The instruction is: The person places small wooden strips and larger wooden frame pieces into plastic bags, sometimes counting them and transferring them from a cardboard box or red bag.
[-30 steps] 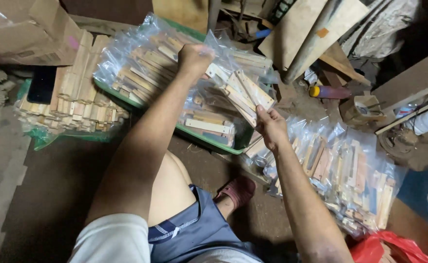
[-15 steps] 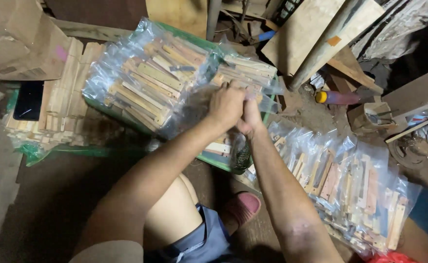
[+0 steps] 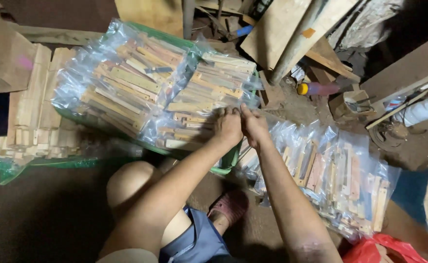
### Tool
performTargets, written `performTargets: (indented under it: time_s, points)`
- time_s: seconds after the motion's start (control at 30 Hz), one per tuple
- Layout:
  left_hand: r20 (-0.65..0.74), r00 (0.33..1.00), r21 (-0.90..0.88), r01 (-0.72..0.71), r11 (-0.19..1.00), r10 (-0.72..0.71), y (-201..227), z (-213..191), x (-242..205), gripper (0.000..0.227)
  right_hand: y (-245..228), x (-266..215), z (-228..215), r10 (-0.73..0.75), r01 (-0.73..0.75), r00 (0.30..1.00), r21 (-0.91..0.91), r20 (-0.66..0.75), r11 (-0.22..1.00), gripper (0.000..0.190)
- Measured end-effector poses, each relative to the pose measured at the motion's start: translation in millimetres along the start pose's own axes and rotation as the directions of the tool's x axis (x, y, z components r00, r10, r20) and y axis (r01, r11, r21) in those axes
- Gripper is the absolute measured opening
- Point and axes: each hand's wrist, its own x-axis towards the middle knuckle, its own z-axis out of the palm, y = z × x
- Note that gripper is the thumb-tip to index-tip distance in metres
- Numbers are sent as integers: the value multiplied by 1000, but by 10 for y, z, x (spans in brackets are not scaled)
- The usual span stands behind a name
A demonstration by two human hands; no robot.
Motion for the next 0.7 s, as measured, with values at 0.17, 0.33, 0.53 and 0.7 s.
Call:
performTargets:
  time_s: [0.17, 0.33, 0.53, 0.7]
  points:
    - [-60, 991, -187, -127, 974, 118, 685, -305, -541, 42, -221, -827, -517, -369, 370, 925, -6, -92, 929, 55]
    - [312, 944, -937, 287, 198, 109, 1469, -564, -944, 81, 33, -1216, -1080, -710, 657, 692, -291, -131, 695, 50]
    - [537, 755, -843, 494, 214, 375, 1894, -168, -880, 108, 878, -1100, -2165, -892, 785, 440, -436, -108, 440, 37]
    - [437, 860, -859, 313, 405, 264, 2130, 498, -746, 62, 1408, -841, -3372, -458, 4, 672, -616, -582, 788, 20]
